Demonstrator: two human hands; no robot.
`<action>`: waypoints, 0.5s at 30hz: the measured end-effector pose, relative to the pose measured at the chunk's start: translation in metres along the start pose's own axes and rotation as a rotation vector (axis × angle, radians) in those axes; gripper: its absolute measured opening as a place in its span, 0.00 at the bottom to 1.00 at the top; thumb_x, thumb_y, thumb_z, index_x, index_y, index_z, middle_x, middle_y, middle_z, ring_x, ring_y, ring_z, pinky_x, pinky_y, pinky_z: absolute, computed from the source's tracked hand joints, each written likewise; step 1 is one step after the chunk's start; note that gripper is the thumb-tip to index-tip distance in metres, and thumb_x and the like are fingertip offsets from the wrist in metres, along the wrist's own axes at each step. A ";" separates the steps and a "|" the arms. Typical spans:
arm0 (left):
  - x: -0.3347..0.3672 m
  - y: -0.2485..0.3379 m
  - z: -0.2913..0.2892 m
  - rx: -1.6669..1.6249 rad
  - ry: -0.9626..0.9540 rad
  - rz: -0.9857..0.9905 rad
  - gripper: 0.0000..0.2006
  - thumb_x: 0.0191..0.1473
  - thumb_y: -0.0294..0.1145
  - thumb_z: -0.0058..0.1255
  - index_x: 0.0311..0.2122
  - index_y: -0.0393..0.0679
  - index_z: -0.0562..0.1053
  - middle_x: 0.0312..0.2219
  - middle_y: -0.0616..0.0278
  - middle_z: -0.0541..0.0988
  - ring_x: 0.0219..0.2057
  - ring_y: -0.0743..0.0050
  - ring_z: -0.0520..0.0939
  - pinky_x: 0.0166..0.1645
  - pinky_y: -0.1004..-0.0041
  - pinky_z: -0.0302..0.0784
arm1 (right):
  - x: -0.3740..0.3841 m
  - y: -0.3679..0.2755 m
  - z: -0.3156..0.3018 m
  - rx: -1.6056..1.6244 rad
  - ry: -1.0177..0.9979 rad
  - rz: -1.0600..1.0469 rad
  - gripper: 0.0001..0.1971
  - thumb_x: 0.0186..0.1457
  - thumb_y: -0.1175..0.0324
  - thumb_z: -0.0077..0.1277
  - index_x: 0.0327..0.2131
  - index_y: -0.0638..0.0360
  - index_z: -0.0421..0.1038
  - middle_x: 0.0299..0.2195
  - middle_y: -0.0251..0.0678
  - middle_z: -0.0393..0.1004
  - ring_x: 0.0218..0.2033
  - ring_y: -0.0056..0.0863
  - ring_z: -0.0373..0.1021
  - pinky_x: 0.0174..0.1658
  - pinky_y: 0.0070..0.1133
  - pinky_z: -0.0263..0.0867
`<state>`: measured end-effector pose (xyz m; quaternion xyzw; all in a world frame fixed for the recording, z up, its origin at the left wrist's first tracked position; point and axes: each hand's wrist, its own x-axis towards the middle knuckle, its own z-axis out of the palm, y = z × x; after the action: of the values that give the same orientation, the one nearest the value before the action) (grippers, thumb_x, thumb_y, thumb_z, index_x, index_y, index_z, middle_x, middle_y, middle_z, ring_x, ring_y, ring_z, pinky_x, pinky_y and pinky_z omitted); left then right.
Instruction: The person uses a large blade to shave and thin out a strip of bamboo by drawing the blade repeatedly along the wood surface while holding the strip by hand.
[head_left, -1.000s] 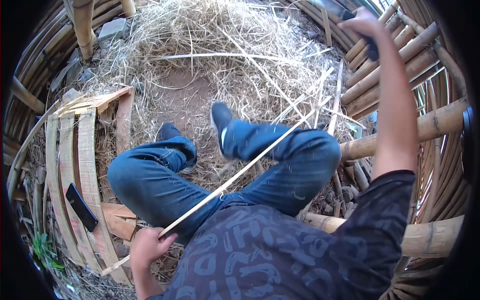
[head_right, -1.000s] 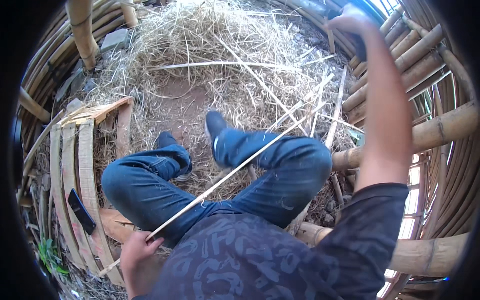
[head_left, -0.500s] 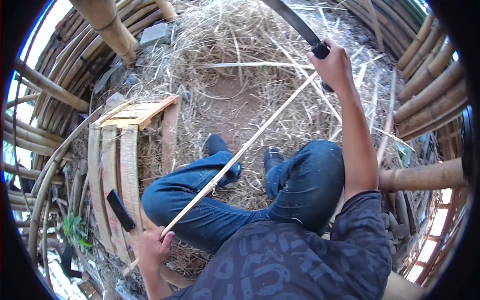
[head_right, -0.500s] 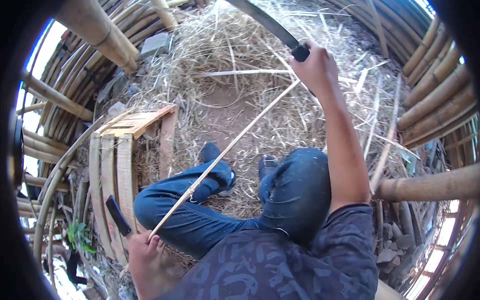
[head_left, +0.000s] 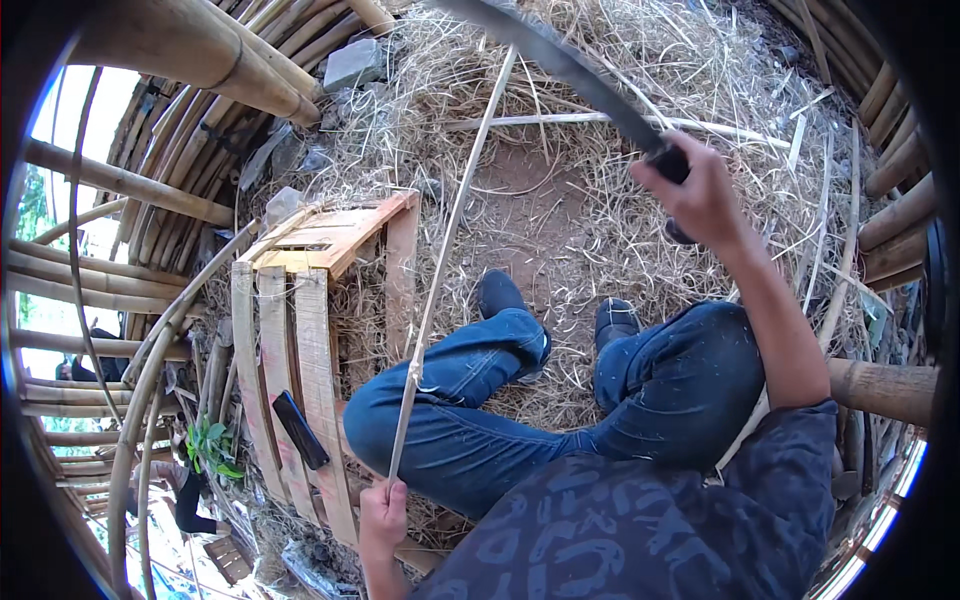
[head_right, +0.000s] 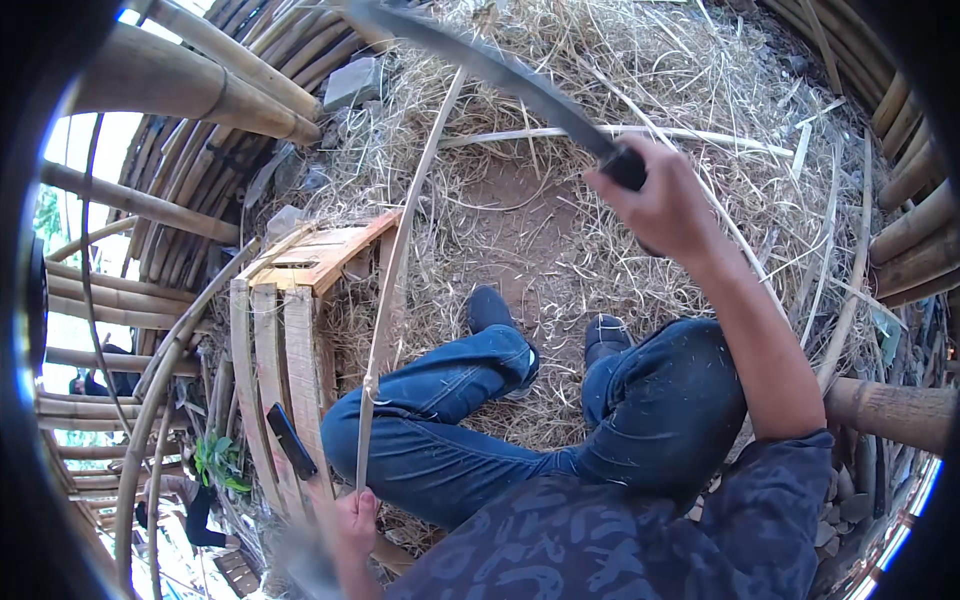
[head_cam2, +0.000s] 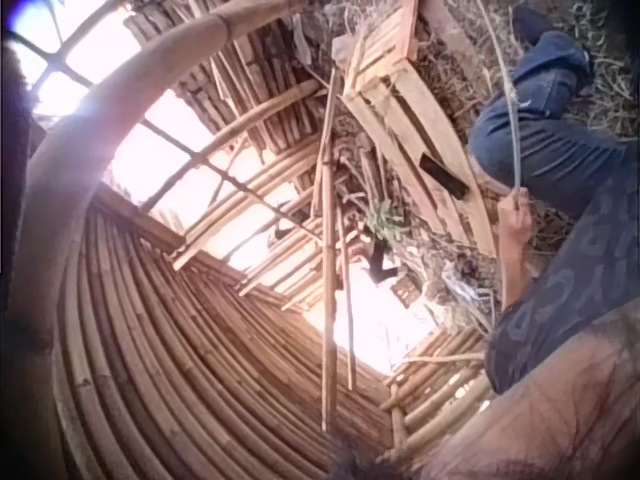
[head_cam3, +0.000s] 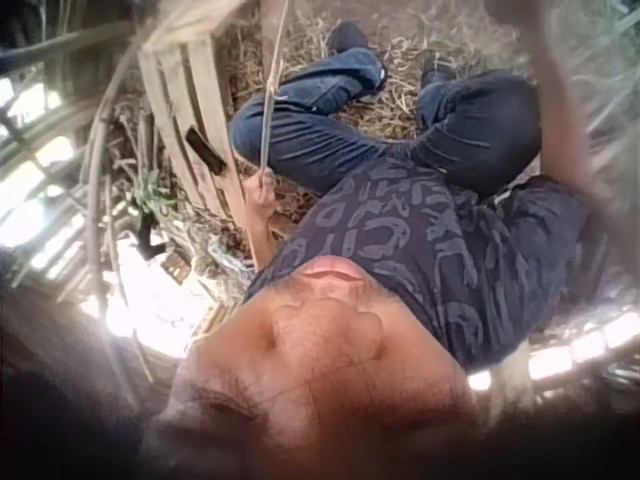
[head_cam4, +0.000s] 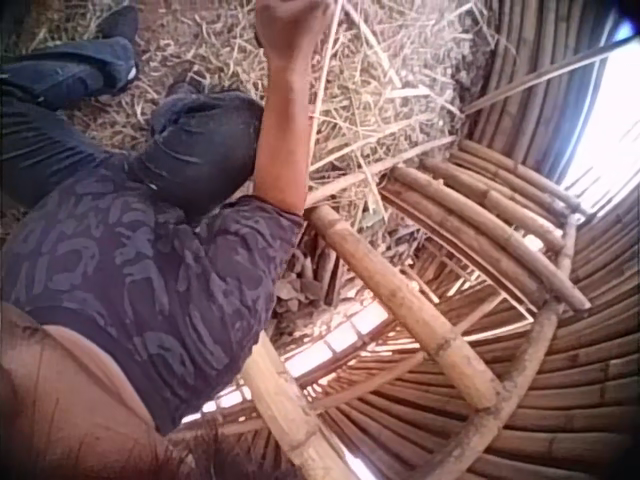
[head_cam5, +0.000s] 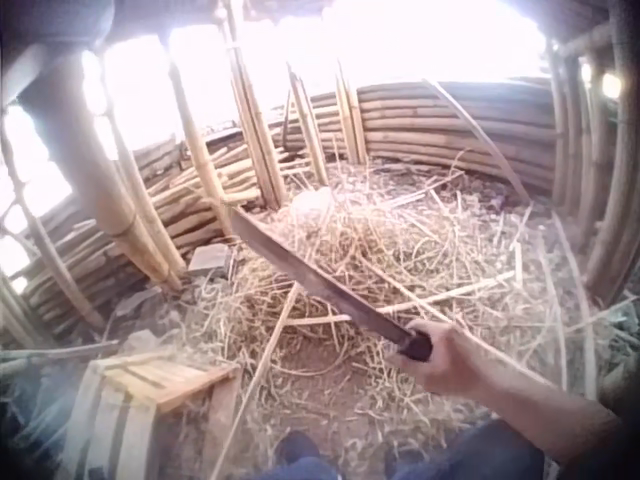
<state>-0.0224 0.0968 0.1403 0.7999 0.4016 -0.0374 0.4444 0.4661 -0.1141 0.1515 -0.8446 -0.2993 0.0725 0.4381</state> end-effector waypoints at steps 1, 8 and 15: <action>-0.003 0.012 0.007 0.010 0.049 -0.002 0.21 0.60 0.41 0.42 0.19 0.37 0.65 0.09 0.62 0.62 0.13 0.77 0.62 0.19 0.68 0.56 | -0.004 -0.008 0.007 -0.049 0.017 -0.084 0.11 0.49 0.65 0.59 0.30 0.61 0.69 0.18 0.34 0.71 0.16 0.22 0.67 0.19 0.22 0.61; -0.010 0.059 0.045 0.154 0.128 -0.043 0.20 0.61 0.39 0.40 0.21 0.35 0.66 0.10 0.51 0.64 0.12 0.56 0.70 0.20 0.64 0.61 | -0.019 -0.042 0.040 -0.220 -0.027 -0.393 0.15 0.43 0.72 0.59 0.33 0.58 0.63 0.18 0.38 0.71 0.19 0.33 0.72 0.22 0.28 0.64; -0.012 0.082 0.063 0.167 0.141 -0.027 0.17 0.62 0.37 0.38 0.25 0.35 0.67 0.12 0.46 0.67 0.17 0.41 0.73 0.22 0.58 0.63 | -0.030 -0.072 0.079 -0.260 -0.129 -0.666 0.17 0.41 0.67 0.61 0.32 0.59 0.64 0.21 0.38 0.71 0.25 0.37 0.73 0.29 0.30 0.68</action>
<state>0.0436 0.0200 0.1629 0.8292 0.4382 -0.0202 0.3463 0.3794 -0.0451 0.1555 -0.7430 -0.5918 -0.0598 0.3068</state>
